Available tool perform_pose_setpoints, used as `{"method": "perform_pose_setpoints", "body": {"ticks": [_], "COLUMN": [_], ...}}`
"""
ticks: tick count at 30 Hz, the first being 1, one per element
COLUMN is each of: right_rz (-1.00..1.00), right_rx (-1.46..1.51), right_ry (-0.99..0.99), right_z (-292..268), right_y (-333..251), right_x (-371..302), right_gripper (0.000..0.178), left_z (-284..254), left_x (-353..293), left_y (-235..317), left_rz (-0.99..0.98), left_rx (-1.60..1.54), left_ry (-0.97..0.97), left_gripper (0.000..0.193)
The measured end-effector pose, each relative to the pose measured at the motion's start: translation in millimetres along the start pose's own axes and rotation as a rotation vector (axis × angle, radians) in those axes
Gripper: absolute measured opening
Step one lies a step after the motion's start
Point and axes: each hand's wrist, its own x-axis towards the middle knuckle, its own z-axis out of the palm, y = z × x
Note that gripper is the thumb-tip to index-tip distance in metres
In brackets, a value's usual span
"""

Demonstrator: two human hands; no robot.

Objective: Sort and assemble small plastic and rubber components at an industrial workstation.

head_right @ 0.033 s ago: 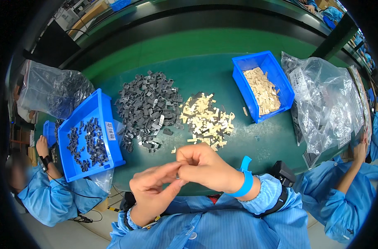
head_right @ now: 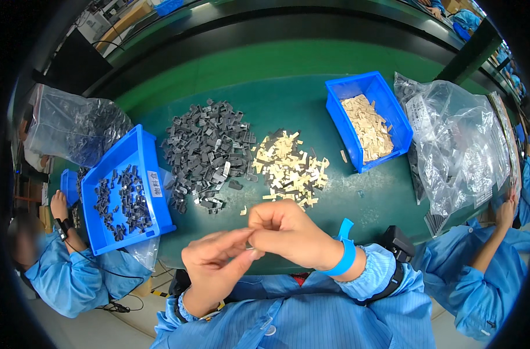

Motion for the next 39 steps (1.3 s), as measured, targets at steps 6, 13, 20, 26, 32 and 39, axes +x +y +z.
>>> {"method": "perform_pose_setpoints", "body": {"ticks": [6,13,20,26,32,39], "right_rz": [-0.125,-0.648,-0.963,-0.774,-0.515,-0.471], "right_rx": [0.176,-0.731,-1.125,-1.582,-1.817,-1.852], "right_ry": [-0.005,0.184,0.001,0.144,0.134,0.109], "right_z": [3.9,-1.2,-11.1,-29.2,-27.7,-30.3], "right_y": [3.4,8.7,-20.1,-25.9,-17.1,-23.2], "right_x": [-3.2,0.5,11.2,20.3,25.5,25.2], "right_gripper": [0.013,0.015,0.020,0.013,0.018,0.019], "left_z": [-1.0,-0.2,-26.3,-134.2,-127.4,-43.8], "left_x": [0.7,-9.1,-17.8,-13.5,2.1,4.1], "left_y": [-9.0,-13.4,10.7,16.2,15.2,-7.1], "left_rz": [-0.193,-0.592,-0.328,0.224,0.388,0.294], "left_rx": [-0.788,-1.252,-0.886,0.277,1.284,0.579], "left_ry": [0.029,0.050,0.151,0.939,0.776,0.347], "left_gripper": [0.021,0.018,0.016,0.025,0.035,0.023]}}
